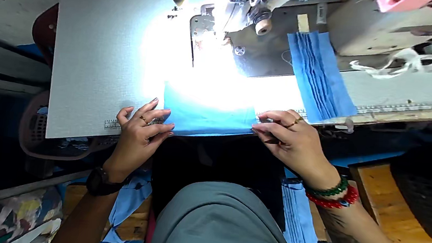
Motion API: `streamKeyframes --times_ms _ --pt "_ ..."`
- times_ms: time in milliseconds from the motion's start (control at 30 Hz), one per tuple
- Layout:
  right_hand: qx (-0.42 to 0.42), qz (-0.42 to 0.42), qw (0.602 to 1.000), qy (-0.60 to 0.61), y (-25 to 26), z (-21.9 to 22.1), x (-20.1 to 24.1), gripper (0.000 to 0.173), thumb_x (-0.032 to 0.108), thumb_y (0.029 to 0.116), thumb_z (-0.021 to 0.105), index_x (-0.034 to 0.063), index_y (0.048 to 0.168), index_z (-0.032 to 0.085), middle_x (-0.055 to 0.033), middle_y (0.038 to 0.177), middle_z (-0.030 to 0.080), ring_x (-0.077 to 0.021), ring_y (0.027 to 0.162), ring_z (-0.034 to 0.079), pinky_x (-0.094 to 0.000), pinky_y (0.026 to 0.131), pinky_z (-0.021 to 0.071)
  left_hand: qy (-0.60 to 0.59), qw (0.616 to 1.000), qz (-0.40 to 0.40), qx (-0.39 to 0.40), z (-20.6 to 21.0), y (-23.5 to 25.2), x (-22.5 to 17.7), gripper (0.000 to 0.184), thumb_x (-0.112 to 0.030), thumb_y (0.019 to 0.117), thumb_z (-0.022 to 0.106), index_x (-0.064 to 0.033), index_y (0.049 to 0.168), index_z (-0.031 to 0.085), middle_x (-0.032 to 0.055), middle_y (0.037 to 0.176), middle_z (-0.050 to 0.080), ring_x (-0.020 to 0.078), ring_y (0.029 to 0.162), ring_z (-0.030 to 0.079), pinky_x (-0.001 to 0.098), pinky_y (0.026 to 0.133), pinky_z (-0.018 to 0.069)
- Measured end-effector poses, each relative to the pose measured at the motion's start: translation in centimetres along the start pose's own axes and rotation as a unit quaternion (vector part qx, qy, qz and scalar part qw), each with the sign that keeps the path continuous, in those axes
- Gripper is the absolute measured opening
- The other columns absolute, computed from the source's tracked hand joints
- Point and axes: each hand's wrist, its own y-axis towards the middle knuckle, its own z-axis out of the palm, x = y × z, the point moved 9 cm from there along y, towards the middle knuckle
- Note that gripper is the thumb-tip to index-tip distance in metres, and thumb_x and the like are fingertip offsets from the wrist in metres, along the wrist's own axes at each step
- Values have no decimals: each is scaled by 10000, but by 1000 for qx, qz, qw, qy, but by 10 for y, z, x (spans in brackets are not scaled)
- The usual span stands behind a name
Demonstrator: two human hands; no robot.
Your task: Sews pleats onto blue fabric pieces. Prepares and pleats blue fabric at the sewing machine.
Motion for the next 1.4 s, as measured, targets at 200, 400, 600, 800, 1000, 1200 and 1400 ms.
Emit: streamKeyframes --times_ms 200,400,600,800,1000,1200,1400 --pt "27 27 969 245 -9 1 54 164 166 969 637 133 1112 710 -30 929 676 -48 869 617 -176 764 514 -216 969 -97 71 -32 56 17 75 -112 906 668 -81 969 693 -21 1016 745 53 968 698 281 896 579" --pt "57 112 987 104 11 32 50 475 121 880 606 114 1347 693 -53 883 722 -150 766 654 -309 706 560 -333 918 -98 192 33 182 28 177 14 848 741 -67 974 646 -61 814 641 -3 747 609 186 731 525" --pt "77 69 994 -15 37 33 45 340 163 854 641 157 1166 778 -72 899 704 -262 780 684 -417 603 552 -178 935 -61 302 70 224 24 176 -102 869 780 -50 959 638 -20 789 596 29 704 545 209 667 455" --pt "111 -4 994 19 57 41 33 142 122 872 651 115 984 738 -48 1321 688 -288 1050 698 -449 756 589 -226 933 -68 272 65 216 30 167 -45 860 753 -27 982 641 -14 801 595 24 711 539 201 673 454" --pt "130 -14 991 4 63 42 33 333 166 909 625 166 1230 714 -35 1418 641 -279 1050 692 -427 762 573 -237 934 -59 260 69 220 32 174 -127 868 771 -63 923 619 -52 727 551 1 644 502 179 615 421" --pt "156 -4 988 -22 63 46 28 498 194 930 580 171 1424 628 -17 1391 661 -281 1019 696 -461 757 564 -59 988 7 145 60 216 17 180 -129 905 714 -22 1043 673 107 956 630 203 867 610 369 784 517" --pt "140 -2 990 2 63 44 25 434 184 909 589 153 1330 691 -15 1401 658 -275 1103 694 -475 808 575 59 986 137 78 60 141 -52 213 -172 1011 569 -90 1023 765 58 1096 712 204 1044 657 421 945 498"
